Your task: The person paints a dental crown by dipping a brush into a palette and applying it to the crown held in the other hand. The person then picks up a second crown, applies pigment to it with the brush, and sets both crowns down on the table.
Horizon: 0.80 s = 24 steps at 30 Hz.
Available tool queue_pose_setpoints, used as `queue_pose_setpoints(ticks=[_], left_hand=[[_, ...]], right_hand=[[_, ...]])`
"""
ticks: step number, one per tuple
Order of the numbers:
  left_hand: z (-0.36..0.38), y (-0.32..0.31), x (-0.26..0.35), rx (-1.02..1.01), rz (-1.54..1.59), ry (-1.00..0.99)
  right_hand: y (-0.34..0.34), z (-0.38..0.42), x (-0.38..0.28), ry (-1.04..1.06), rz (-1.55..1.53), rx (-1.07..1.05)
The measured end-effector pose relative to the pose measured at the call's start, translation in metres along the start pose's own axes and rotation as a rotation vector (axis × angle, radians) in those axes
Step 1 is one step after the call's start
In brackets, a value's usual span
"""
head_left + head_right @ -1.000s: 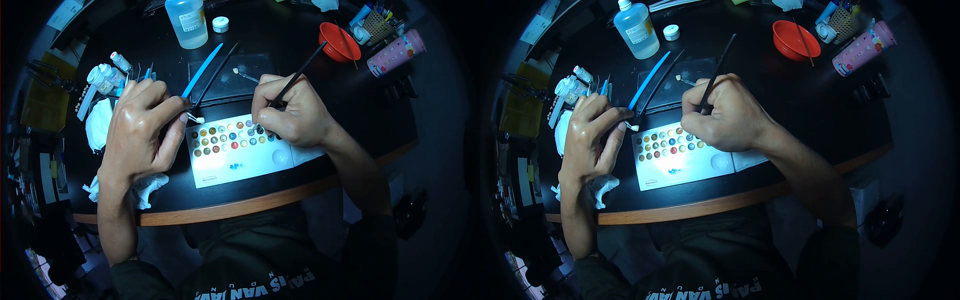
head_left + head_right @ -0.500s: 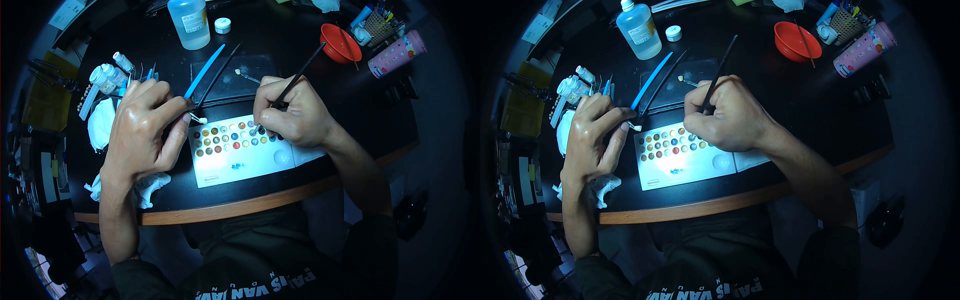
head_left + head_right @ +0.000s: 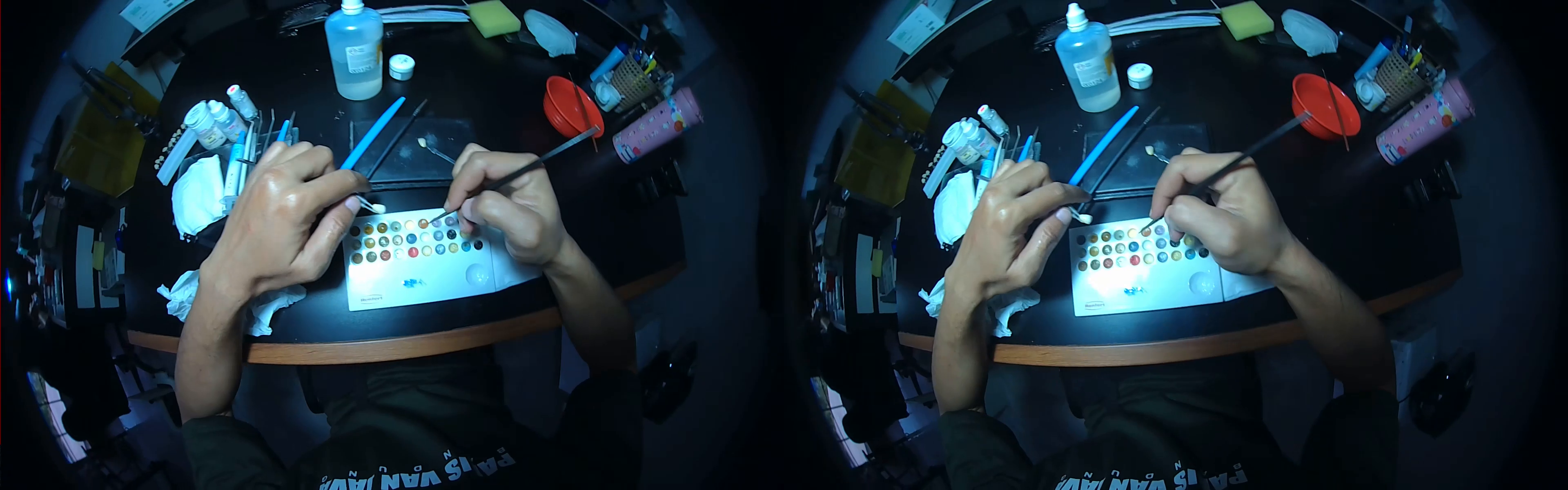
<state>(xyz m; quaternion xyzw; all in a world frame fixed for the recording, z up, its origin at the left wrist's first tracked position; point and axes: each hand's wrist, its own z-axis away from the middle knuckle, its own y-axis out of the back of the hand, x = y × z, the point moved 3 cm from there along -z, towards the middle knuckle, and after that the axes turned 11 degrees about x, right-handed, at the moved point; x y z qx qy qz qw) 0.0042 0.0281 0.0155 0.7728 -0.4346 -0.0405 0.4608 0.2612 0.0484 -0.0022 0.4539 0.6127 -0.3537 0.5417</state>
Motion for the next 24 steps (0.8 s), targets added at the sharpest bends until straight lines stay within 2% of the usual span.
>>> queue_pose_setpoints(ticks=[1,4,9,12,13,16,24], left_hand=[[0.0,0.0,0.0,-0.03,-0.001,0.018],[0.001,-0.001,0.003,-0.013,0.055,0.045],[0.002,-0.006,0.006,0.044,0.043,-0.03],[0.003,-0.007,0.009,0.069,0.041,-0.042],[0.002,-0.008,0.009,0.081,0.052,-0.052],[0.002,-0.008,0.01,0.111,0.076,-0.082],[0.003,-0.005,0.013,0.164,0.106,-0.114]], right_hand=[[0.003,-0.001,-0.001,0.138,0.017,-0.025],[-0.009,0.004,-0.012,0.307,-0.057,0.026],[-0.017,0.011,-0.023,0.705,0.148,0.043],[-0.018,0.013,-0.021,0.786,0.173,0.094],[-0.021,0.016,-0.018,0.71,0.111,0.185],[-0.02,0.015,-0.016,0.754,0.113,0.124],[-0.028,0.021,-0.018,0.708,-0.011,0.099]])
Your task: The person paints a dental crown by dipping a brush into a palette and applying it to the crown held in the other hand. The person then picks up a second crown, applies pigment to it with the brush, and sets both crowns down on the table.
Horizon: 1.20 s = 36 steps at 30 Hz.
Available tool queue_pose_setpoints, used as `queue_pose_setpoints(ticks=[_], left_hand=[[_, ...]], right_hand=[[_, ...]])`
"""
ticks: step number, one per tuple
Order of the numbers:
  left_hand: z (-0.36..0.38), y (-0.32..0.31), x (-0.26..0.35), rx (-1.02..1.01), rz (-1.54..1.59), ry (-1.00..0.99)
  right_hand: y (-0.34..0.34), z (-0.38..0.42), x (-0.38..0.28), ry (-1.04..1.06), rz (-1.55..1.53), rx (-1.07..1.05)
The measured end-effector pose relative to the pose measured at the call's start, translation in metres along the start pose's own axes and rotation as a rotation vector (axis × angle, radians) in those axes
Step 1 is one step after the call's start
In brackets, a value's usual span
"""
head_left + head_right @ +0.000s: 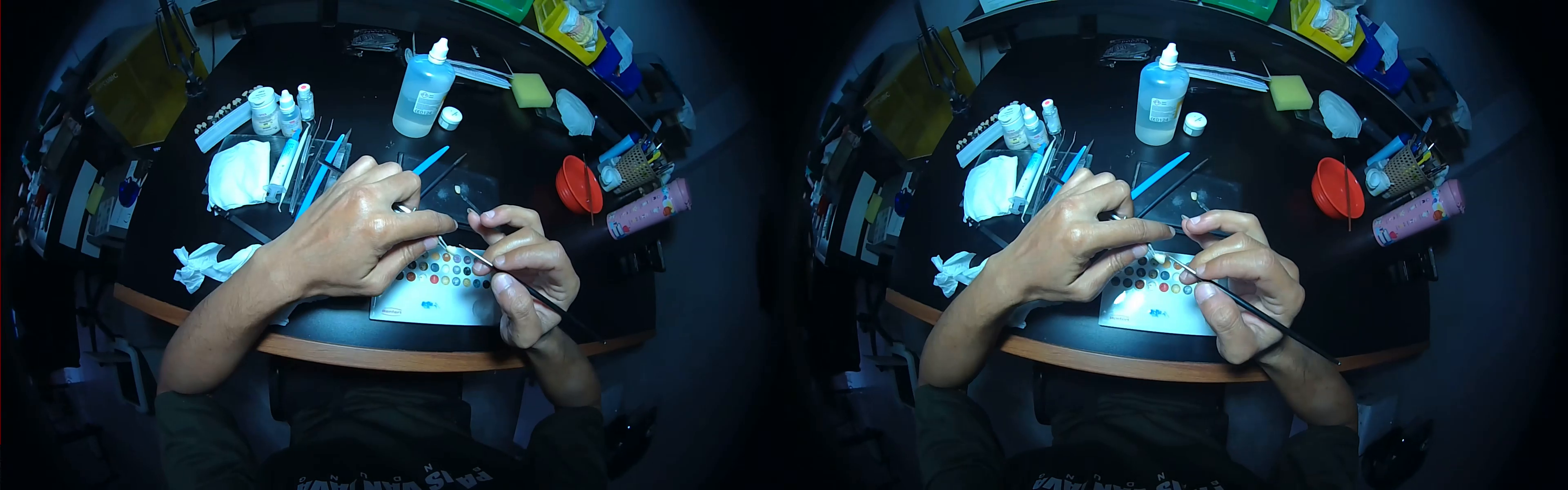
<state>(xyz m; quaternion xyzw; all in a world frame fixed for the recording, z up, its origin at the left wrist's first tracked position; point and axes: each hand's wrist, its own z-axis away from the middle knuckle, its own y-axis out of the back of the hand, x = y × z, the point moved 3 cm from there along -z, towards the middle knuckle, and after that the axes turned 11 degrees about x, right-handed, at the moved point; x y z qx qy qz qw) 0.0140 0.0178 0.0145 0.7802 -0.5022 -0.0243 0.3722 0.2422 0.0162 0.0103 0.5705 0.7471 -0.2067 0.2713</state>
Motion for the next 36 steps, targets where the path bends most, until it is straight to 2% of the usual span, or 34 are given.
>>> queue_pose_setpoints(ticks=[5,11,14,36], left_hand=[[-0.001,0.002,0.003,0.01,0.017,-0.008],[-0.001,0.002,0.004,0.007,0.046,0.004],[0.0,0.001,0.003,0.001,0.05,-0.007],[0.0,0.001,0.001,0.024,0.074,-0.042]], right_hand=[[-0.002,-0.001,-0.002,0.048,0.019,-0.057],[-0.006,0.001,-0.007,0.011,0.006,0.011],[-0.002,0.001,-0.006,0.042,0.034,-0.045],[-0.005,-0.003,-0.012,0.077,0.091,-0.086]])
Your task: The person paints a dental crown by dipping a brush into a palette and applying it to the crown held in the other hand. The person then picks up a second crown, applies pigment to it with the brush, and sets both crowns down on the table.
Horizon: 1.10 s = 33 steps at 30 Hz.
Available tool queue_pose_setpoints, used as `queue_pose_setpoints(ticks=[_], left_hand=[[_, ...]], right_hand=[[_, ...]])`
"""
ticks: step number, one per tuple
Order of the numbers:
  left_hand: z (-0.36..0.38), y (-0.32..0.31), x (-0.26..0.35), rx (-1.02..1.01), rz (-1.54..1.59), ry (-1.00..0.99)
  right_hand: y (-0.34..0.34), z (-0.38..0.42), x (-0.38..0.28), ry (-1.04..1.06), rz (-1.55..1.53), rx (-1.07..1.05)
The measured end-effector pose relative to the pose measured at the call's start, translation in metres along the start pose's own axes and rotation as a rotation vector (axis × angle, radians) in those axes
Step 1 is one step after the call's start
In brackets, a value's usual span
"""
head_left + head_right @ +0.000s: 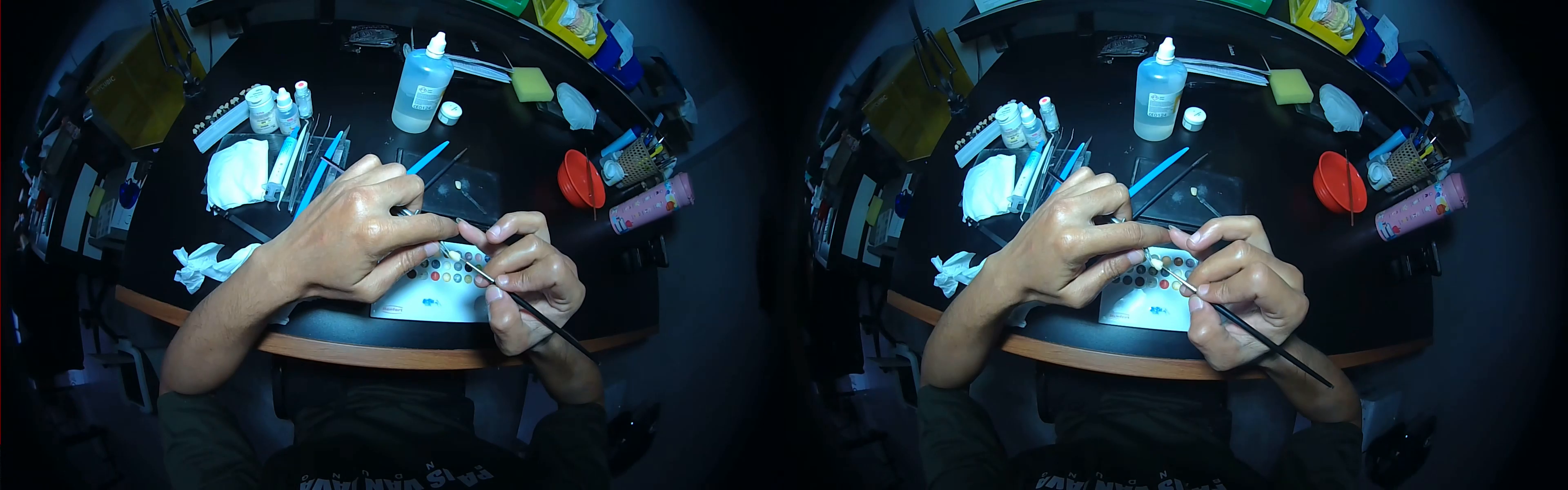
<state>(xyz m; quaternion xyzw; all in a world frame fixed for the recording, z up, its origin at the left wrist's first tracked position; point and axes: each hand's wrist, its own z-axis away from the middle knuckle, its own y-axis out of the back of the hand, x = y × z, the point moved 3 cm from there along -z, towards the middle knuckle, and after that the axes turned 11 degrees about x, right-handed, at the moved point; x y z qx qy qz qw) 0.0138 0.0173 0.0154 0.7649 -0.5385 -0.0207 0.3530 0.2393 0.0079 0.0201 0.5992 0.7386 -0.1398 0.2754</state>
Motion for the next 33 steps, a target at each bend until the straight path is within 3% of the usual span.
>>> queue_pose_setpoints(ticks=[33], left_hand=[[0.0018,-0.0013,-0.0014,0.012,0.018,-0.02]], right_hand=[[-0.002,-0.0023,-0.0052,0.069,0.069,-0.016]])
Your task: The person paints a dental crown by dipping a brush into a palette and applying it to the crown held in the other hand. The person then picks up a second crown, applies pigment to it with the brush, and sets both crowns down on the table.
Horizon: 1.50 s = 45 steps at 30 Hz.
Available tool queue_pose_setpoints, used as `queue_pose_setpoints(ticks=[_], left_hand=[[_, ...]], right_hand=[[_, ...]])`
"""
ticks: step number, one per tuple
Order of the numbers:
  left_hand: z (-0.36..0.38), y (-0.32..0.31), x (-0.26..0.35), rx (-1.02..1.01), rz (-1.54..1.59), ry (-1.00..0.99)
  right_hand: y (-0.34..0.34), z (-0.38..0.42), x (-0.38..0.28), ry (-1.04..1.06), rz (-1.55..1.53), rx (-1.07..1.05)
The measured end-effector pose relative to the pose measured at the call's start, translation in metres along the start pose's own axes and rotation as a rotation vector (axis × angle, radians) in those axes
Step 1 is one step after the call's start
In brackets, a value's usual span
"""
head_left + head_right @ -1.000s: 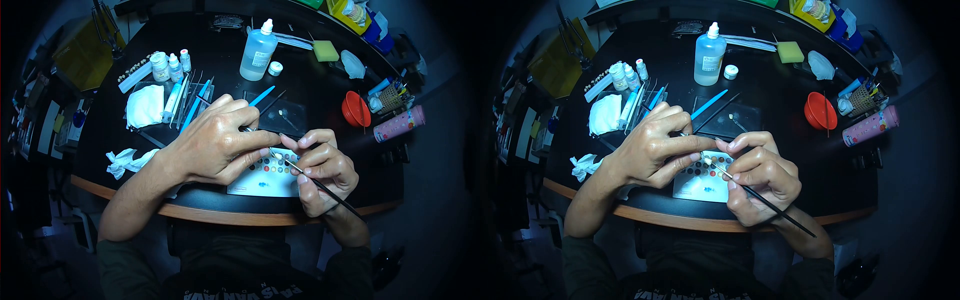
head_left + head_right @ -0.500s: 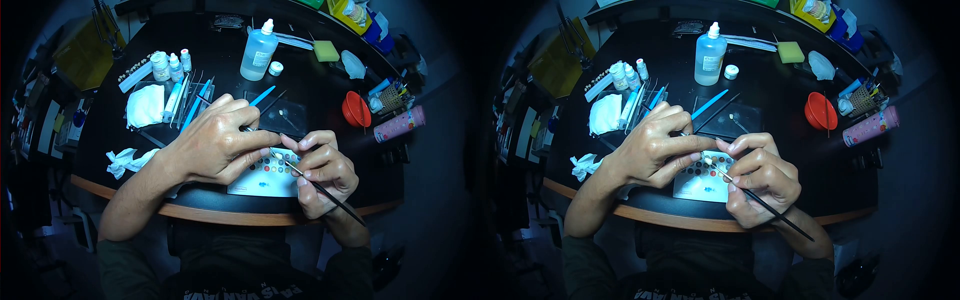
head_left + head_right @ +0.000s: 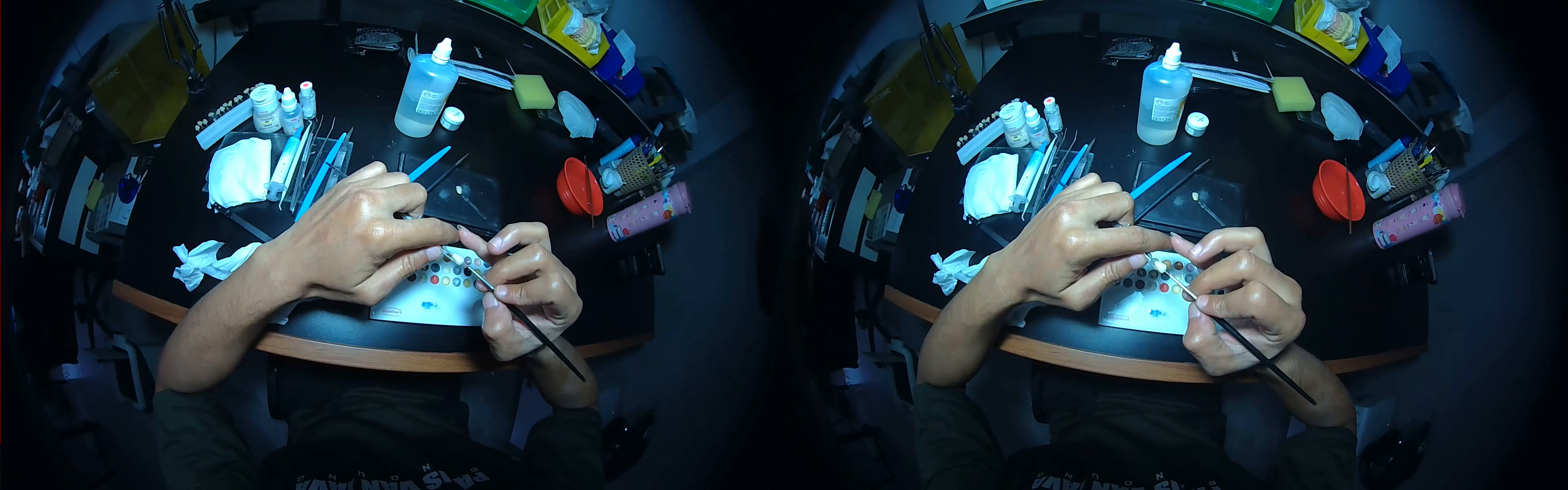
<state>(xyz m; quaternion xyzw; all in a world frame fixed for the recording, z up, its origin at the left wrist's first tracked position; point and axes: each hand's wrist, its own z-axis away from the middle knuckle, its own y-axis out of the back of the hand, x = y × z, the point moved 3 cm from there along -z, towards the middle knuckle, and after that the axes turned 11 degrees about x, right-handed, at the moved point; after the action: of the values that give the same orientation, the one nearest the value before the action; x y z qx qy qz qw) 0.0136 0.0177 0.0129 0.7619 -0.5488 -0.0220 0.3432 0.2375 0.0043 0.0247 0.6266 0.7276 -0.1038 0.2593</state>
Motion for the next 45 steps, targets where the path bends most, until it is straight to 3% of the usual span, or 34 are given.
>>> queue_pose_setpoints(ticks=[45], left_hand=[[-0.006,0.0062,0.0054,0.025,-0.045,-0.042]], right_hand=[[0.0004,-0.0003,-0.0042,0.01,0.013,-0.03]])
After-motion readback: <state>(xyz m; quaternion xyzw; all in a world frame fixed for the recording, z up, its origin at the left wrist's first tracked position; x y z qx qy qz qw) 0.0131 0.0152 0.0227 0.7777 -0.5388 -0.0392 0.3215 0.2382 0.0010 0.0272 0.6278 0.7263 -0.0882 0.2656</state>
